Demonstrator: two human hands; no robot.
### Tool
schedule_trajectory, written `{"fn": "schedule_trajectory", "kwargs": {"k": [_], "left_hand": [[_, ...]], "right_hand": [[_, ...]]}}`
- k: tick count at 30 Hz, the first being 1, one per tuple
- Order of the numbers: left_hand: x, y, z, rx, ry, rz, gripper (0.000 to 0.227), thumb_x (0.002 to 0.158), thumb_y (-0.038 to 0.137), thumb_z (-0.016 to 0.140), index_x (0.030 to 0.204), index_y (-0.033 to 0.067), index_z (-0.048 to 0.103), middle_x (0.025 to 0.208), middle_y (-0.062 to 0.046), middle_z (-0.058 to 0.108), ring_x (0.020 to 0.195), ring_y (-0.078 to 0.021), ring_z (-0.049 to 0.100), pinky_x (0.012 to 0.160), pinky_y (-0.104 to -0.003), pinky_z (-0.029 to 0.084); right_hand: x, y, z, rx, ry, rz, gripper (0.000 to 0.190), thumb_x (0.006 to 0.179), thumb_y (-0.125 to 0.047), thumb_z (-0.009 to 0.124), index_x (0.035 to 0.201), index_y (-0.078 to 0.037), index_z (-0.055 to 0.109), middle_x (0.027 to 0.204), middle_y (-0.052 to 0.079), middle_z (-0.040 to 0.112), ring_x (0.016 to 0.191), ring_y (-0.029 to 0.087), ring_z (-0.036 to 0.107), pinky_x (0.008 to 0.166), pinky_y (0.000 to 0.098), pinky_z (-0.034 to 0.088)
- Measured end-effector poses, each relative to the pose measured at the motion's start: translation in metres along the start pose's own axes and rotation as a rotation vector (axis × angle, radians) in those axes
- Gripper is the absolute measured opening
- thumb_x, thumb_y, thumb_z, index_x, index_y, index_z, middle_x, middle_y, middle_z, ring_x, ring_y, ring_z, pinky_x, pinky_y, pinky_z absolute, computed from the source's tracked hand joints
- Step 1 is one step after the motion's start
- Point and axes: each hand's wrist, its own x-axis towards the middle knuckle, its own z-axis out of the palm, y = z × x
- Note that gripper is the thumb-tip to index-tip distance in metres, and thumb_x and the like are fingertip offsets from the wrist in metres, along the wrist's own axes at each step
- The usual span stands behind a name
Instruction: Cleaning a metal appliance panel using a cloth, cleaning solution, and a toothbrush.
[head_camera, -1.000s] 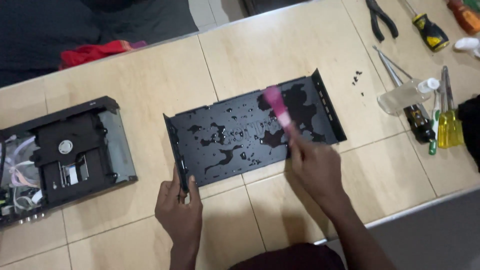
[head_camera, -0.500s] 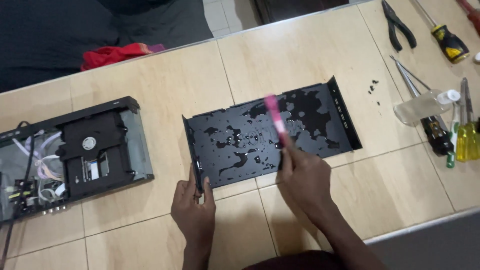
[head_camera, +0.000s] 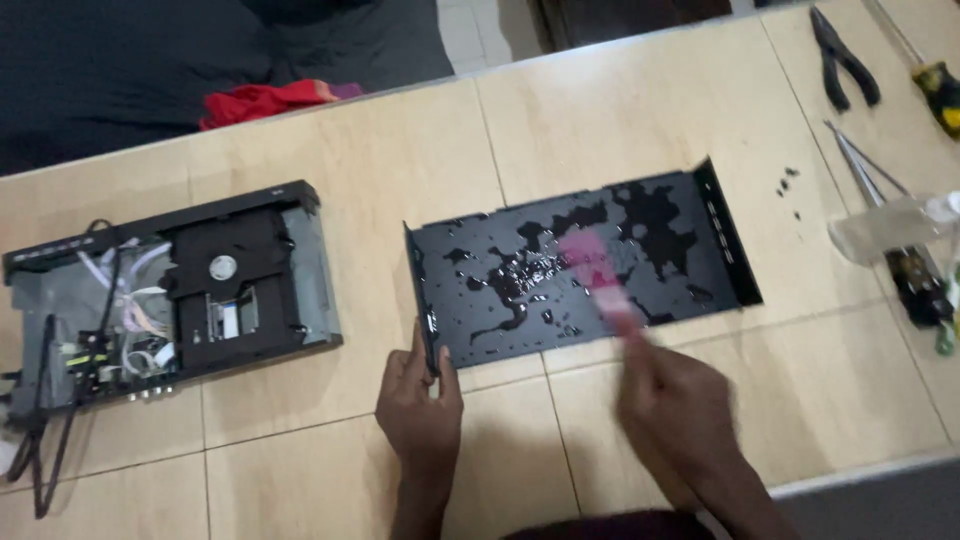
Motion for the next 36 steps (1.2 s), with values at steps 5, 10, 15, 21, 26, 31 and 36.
{"fn": "schedule_trajectory", "kwargs": {"k": [5,10,15,21,26,31,36], "left_hand": [[0.003,-0.002,-0.002,-0.005,-0.005,0.001,0.045,0.094,0.009,0.074,0.139,0.0058,0.067,0.074,0.0,0.048,0.059,-0.0122,0.046,0.05,-0.027,0.042],[0.004,0.0,0.002,0.02,-0.015,-0.018,0.045,0.095,0.014,0.072,0.139,0.0073,0.067,0.074,0.0,0.05,0.059,-0.0121,0.048,0.05,-0.028,0.044],[0.005,0.008,-0.007,0.0,-0.004,-0.017,0.047,0.095,0.019,0.074,0.139,0.0036,0.065,0.073,-0.001,0.048,0.058,-0.0121,0.045,0.049,-0.028,0.041],[0.005,0.007,-0.016,-0.196,-0.026,-0.028,0.037,0.106,0.017,0.053,0.138,0.0017,0.064,0.095,-0.011,0.057,0.081,-0.0199,0.058,0.061,-0.031,0.053],[0.014,0.009,-0.021,-0.233,-0.049,-0.077,0.036,0.105,0.016,0.054,0.138,0.0078,0.066,0.098,-0.008,0.061,0.059,-0.011,0.052,0.05,-0.027,0.044],[0.017,0.004,-0.026,-0.229,-0.082,-0.037,0.036,0.104,0.016,0.054,0.135,0.002,0.066,0.106,-0.012,0.063,0.07,-0.0167,0.064,0.054,-0.028,0.054],[0.018,0.002,-0.027,-0.239,-0.104,-0.015,0.036,0.102,0.013,0.056,0.134,0.0012,0.066,0.113,-0.015,0.063,0.092,-0.0246,0.07,0.065,-0.031,0.062]], "right_hand": [[-0.016,0.0,0.013,-0.014,-0.043,-0.092,0.06,0.093,-0.023,0.06,0.152,-0.031,0.047,0.053,-0.002,0.069,0.037,0.012,0.054,0.038,0.0314,0.049],[-0.008,-0.037,-0.009,-0.043,0.136,0.335,0.038,0.099,-0.029,0.05,0.132,-0.027,0.07,0.052,0.01,0.063,0.046,0.03,0.054,0.051,0.0487,0.04],[-0.03,-0.009,0.015,-0.005,0.033,-0.071,0.063,0.087,-0.02,0.065,0.148,-0.031,0.053,0.05,-0.003,0.066,0.037,0.012,0.053,0.042,0.0302,0.052],[-0.02,-0.044,0.03,-0.061,-0.054,0.115,0.059,0.1,-0.038,0.042,0.159,-0.035,0.037,0.044,-0.004,0.052,0.038,0.015,0.048,0.041,0.0392,0.045],[0.004,-0.059,0.062,-0.123,0.151,-0.081,0.057,0.096,-0.026,0.058,0.152,-0.021,0.05,0.049,0.002,0.059,0.037,0.021,0.05,0.038,0.0408,0.036],[0.02,-0.06,0.086,-0.116,-0.085,-0.266,0.073,0.092,-0.025,0.061,0.159,-0.031,0.031,0.058,0.005,0.067,0.041,0.026,0.058,0.041,0.0429,0.042],[0.039,-0.088,0.096,-0.022,-0.026,-0.222,0.065,0.098,-0.024,0.051,0.16,-0.024,0.032,0.051,0.002,0.062,0.034,0.019,0.051,0.038,0.0368,0.037]]}}
